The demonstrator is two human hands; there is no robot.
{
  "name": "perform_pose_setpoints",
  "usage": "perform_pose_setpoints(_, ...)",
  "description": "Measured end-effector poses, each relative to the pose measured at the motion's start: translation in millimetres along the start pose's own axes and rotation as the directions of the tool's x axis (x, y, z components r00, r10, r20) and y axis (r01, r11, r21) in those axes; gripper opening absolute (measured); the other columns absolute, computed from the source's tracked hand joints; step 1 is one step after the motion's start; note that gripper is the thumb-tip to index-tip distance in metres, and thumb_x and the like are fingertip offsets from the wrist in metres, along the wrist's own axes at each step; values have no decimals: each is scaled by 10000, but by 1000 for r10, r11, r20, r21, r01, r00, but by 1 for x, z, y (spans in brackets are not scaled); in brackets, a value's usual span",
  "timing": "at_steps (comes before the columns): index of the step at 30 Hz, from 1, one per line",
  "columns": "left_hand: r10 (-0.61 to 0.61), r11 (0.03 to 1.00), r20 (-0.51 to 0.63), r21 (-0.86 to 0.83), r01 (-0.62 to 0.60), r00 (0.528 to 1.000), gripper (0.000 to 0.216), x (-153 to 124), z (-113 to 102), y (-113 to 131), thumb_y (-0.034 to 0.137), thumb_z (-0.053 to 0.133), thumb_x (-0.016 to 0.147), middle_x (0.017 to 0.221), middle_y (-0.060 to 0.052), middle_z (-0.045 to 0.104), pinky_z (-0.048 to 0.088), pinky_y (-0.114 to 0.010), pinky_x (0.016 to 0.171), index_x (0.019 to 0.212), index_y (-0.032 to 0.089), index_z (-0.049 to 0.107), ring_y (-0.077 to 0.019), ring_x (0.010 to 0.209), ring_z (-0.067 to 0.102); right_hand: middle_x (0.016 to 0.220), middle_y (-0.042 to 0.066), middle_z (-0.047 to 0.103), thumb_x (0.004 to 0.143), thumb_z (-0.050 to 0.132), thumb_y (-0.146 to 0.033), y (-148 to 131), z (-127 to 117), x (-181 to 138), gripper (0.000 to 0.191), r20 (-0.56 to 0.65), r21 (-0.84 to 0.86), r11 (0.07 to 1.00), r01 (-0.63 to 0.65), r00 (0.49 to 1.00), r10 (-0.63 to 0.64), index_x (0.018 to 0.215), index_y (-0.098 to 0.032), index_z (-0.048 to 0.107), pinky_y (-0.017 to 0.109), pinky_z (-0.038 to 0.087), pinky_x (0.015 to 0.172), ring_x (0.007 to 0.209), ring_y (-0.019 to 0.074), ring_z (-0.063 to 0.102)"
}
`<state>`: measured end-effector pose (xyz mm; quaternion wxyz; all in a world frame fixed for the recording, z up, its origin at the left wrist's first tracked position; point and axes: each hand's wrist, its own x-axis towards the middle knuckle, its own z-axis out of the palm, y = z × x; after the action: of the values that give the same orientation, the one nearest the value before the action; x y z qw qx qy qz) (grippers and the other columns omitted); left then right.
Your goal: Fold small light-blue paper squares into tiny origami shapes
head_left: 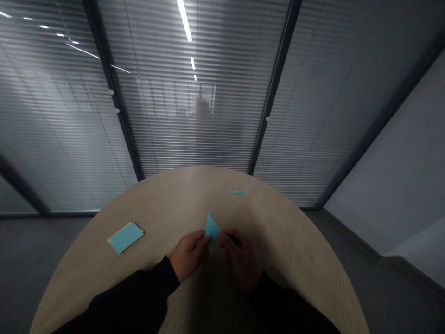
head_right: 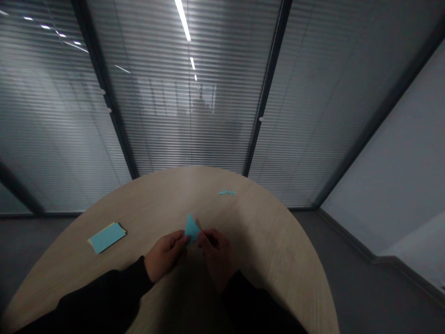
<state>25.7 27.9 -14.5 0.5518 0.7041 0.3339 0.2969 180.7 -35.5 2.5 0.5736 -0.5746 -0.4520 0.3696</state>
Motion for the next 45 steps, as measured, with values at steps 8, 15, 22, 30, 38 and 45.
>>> perform_pose_setpoints(8, 40, 969, 6, 245, -40, 999, 505, -6, -2, 10, 541, 294, 944, 452, 29, 489, 368, -238, 514, 705, 178, 552, -129, 450, 489, 639, -17, 532, 797, 629, -488, 8, 0, 1, 325, -34, 33, 999, -1, 999, 2, 731, -170, 626, 233, 364, 521, 555, 115, 453)
perform_pose_setpoints(15, 41, 984, 41, 170, -48, 998, 506, -6, -2, 7, 553, 334, 933, 516, 15, 524, 380, -231, 526, 661, 178, 536, -123, 492, 486, 639, -14, 540, 795, 630, -485, 8, -1, 3, 317, -99, 57, 998, -1, 995, 7, 750, -171, 627, 237, 371, 524, 550, 115, 458)
perform_pose_setpoints(22, 99, 976, 51, 192, -107, 994, 491, -8, -6, 7, 497, 376, 942, 535, 2, 547, 375, -230, 549, 626, 168, 557, -118, 520, 491, 626, -19, 547, 789, 642, -486, 8, -2, 3, 316, -74, 64, 998, 17, 997, -13, 734, -176, 630, 235, 375, 518, 542, 113, 467)
perform_pose_setpoints(30, 43, 999, -1, -15, -43, 999, 433, -9, -5, 9, 553, 442, 904, 613, -6, 613, 376, -221, 514, 770, 165, 582, -115, 523, 516, 637, -21, 546, 794, 633, -465, 0, -2, -1, 296, 50, 42, 999, -1, 999, -2, 736, -175, 627, 232, 385, 528, 555, 112, 474)
perform_pose_setpoints(38, -11, 986, -15, -166, 8, 1000, 456, -5, -4, 10, 602, 519, 840, 633, -29, 647, 398, -228, 530, 794, 152, 584, -119, 527, 542, 616, -27, 539, 780, 643, -436, -3, 0, -2, 277, 84, 24, 1000, 1, 996, -3, 704, -171, 624, 232, 367, 531, 549, 109, 467)
perform_pose_setpoints(45, 19, 998, -92, -59, -24, 996, 448, -6, -5, 6, 604, 510, 842, 570, -10, 623, 361, -223, 488, 718, 175, 546, -115, 486, 511, 612, -20, 562, 787, 637, -440, -1, 0, -2, 279, 72, -38, 999, 25, 997, -22, 685, -181, 631, 246, 388, 557, 566, 129, 503)
